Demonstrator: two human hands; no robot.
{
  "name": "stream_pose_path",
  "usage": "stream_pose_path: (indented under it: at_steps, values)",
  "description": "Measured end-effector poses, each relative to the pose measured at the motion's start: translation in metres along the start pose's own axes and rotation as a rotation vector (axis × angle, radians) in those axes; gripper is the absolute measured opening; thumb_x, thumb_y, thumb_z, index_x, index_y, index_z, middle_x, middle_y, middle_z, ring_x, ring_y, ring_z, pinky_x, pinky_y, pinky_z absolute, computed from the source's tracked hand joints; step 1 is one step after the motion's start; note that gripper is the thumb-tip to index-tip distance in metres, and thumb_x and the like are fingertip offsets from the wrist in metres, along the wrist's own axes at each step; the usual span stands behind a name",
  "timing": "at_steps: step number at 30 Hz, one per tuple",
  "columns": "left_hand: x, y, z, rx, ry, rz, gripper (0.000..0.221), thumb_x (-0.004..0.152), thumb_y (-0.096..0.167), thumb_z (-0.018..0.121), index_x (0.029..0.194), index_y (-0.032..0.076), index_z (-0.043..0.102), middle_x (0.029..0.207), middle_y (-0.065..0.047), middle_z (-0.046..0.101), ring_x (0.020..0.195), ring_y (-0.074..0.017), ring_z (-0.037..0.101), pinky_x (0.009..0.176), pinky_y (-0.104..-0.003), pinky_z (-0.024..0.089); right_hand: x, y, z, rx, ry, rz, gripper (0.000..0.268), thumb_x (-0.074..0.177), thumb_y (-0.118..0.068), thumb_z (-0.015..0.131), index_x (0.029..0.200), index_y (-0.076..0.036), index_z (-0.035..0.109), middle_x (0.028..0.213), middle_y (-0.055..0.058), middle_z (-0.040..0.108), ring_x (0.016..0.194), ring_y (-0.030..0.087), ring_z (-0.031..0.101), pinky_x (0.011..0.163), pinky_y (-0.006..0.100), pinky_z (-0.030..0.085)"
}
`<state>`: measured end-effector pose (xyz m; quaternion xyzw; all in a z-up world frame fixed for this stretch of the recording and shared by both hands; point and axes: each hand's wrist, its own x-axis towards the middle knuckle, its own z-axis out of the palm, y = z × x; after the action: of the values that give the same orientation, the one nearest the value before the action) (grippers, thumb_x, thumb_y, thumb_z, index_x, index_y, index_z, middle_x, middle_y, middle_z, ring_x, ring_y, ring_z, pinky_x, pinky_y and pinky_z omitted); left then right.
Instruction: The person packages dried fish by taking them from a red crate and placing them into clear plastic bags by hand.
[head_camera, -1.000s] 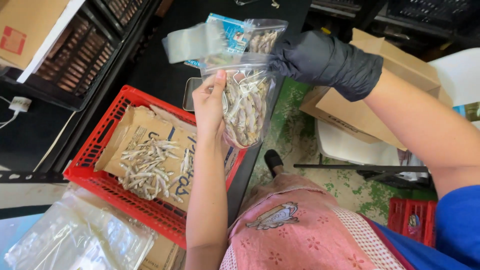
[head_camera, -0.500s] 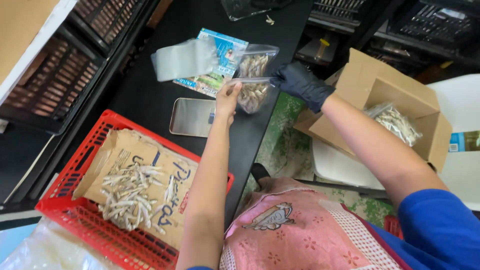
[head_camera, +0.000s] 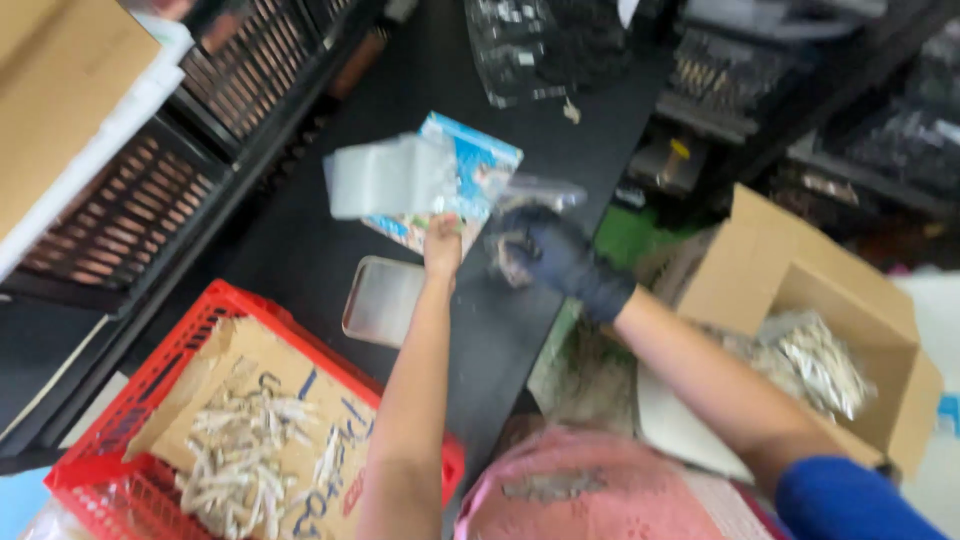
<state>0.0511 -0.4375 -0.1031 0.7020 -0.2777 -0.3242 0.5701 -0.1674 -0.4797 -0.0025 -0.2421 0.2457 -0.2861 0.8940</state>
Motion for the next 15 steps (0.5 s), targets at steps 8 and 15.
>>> stream_pose_path:
  at_steps: [8,15]
  values:
    - [0.059,0.01,0.008,0.654,0.134,0.119,0.03,0.086,0.019,0.068,0.115,0.025,0.063,0.13,-0.005,0.06,0.126,-0.0321,0.057,0.105,-0.051,0.047,-0.05,0.036,0.074,-1.653,-0.118,-0.661,0.023,0.095,-0.031,0.07,0.095,-0.009,0.073,0.091,0.015,0.077,0.099,0.028,0.074,0.082,0.032,0.06]
    - [0.077,0.02,0.02,1.009,0.015,0.123,0.053,0.096,0.038,0.062,0.141,0.014,0.047,0.164,-0.016,0.022,0.152,-0.0387,0.017,0.118,-0.052,0.028,-0.053,0.058,0.024,-1.449,-0.496,-0.234,0.015,0.08,-0.006,0.062,0.089,-0.017,0.067,0.1,-0.004,0.073,0.083,0.01,0.066,0.078,0.026,0.051]
